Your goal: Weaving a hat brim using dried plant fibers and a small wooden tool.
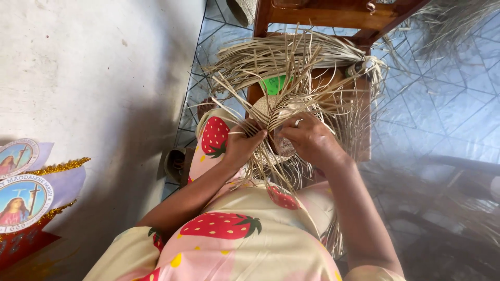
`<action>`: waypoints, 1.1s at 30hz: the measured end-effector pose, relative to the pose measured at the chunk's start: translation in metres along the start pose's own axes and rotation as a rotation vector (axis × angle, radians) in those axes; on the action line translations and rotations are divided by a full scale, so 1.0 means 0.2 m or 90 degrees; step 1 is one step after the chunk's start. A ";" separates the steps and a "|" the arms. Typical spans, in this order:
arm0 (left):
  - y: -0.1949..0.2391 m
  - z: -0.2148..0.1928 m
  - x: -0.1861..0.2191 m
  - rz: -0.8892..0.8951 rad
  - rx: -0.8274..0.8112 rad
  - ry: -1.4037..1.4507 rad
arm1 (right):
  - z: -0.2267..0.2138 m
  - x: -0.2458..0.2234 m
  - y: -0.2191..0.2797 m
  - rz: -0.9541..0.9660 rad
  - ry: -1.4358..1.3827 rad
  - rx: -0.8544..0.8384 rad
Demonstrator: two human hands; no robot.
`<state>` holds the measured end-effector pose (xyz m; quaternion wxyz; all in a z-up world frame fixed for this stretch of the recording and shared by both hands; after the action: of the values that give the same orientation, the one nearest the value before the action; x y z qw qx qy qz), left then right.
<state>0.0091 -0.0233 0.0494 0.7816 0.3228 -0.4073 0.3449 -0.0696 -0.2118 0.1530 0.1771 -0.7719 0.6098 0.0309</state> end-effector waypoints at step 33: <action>-0.02 -0.04 0.01 0.047 -0.039 0.037 | -0.12 -0.18 -0.28 0.290 -0.205 -0.090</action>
<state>0.0159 -0.0181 0.0463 0.7894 0.2732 -0.4063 0.3703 -0.0300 -0.1745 0.1979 0.2059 -0.6108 0.7278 0.2342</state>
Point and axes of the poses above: each hand's wrist, its own y-axis away from the middle knuckle, its own z-axis out of the palm, x = y × z, the point moved 2 cm from there along -y, towards the middle knuckle, and after that the axes turned 15 degrees about y, right-handed, at the moved point
